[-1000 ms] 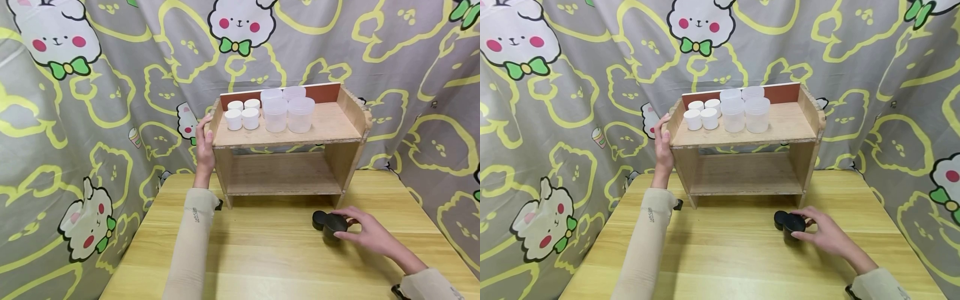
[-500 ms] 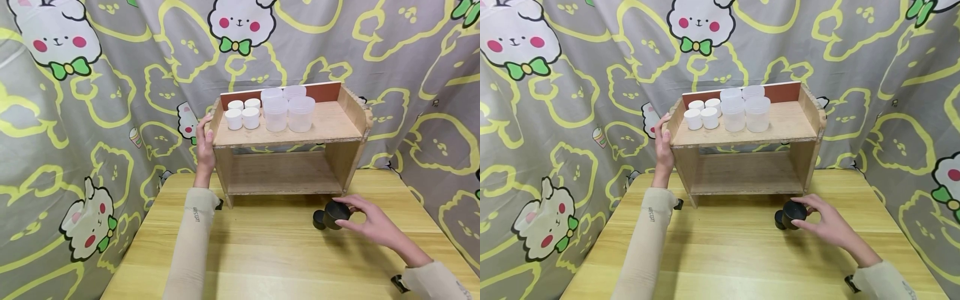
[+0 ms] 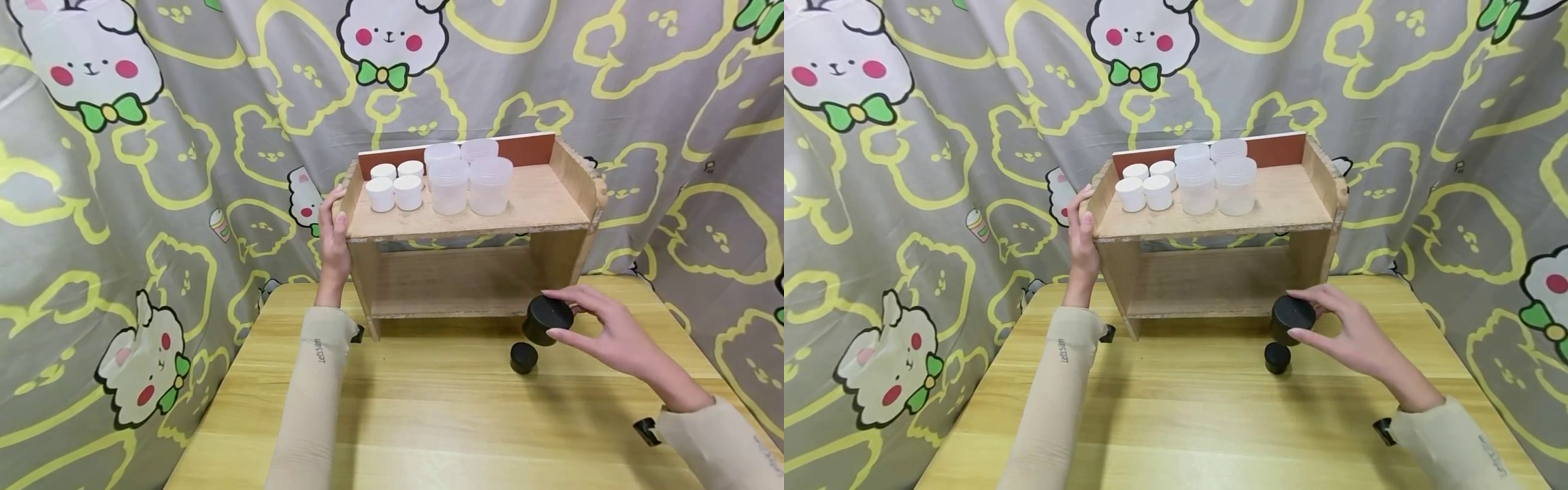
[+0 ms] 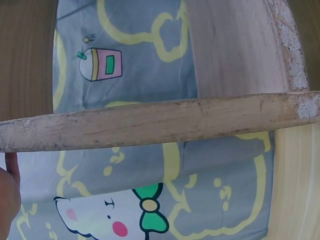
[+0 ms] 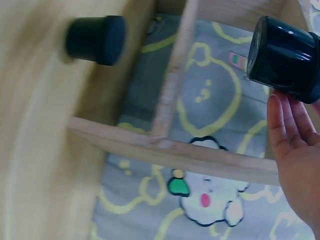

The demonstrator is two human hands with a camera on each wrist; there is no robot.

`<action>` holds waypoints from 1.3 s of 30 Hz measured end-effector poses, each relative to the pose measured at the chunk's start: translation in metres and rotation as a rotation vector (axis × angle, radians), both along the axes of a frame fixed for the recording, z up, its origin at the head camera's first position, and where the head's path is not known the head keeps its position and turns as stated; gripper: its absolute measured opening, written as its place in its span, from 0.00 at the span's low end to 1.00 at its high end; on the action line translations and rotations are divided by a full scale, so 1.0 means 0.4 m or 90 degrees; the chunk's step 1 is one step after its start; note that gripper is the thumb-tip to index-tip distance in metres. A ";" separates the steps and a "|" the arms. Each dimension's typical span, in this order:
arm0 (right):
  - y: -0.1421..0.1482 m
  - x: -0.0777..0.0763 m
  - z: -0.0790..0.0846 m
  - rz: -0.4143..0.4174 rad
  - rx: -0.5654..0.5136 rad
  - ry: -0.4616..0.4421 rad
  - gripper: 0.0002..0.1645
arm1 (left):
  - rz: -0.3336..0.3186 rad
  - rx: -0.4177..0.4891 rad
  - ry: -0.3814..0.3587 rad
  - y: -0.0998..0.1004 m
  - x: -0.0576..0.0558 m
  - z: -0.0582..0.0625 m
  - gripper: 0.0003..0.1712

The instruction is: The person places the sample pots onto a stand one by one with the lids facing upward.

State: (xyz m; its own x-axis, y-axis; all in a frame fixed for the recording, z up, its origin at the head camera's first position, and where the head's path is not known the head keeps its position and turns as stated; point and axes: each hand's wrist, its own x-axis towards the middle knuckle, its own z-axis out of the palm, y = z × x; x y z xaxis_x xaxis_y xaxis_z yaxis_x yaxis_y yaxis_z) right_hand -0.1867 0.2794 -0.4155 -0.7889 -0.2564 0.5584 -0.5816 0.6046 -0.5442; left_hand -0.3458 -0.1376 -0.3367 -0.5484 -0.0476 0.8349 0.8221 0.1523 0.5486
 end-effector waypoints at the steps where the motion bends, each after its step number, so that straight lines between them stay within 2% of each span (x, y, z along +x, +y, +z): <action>1: -0.002 -0.001 0.010 0.001 -0.002 0.005 0.41 | -0.001 -0.001 -0.003 0.000 0.001 -0.001 0.28; 17: -0.019 -0.015 0.151 0.005 -0.014 0.091 0.43 | -0.002 0.010 -0.001 -0.001 -0.002 -0.004 0.28; 25: -0.036 -0.037 0.226 -0.017 -0.023 0.111 0.42 | 0.005 0.013 0.007 -0.023 -0.067 -0.039 0.29; 29: -0.047 -0.054 0.265 -0.033 -0.039 0.120 0.41 | 0.005 0.009 0.010 -0.031 -0.081 -0.047 0.29; 33: -0.055 -0.069 0.300 -0.052 -0.063 0.118 0.38 | 0.002 0.006 0.010 -0.033 -0.083 -0.050 0.29; 39: -0.059 -0.086 0.335 -0.102 -0.122 0.068 0.33 | 0.002 0.007 0.012 -0.028 -0.084 -0.052 0.30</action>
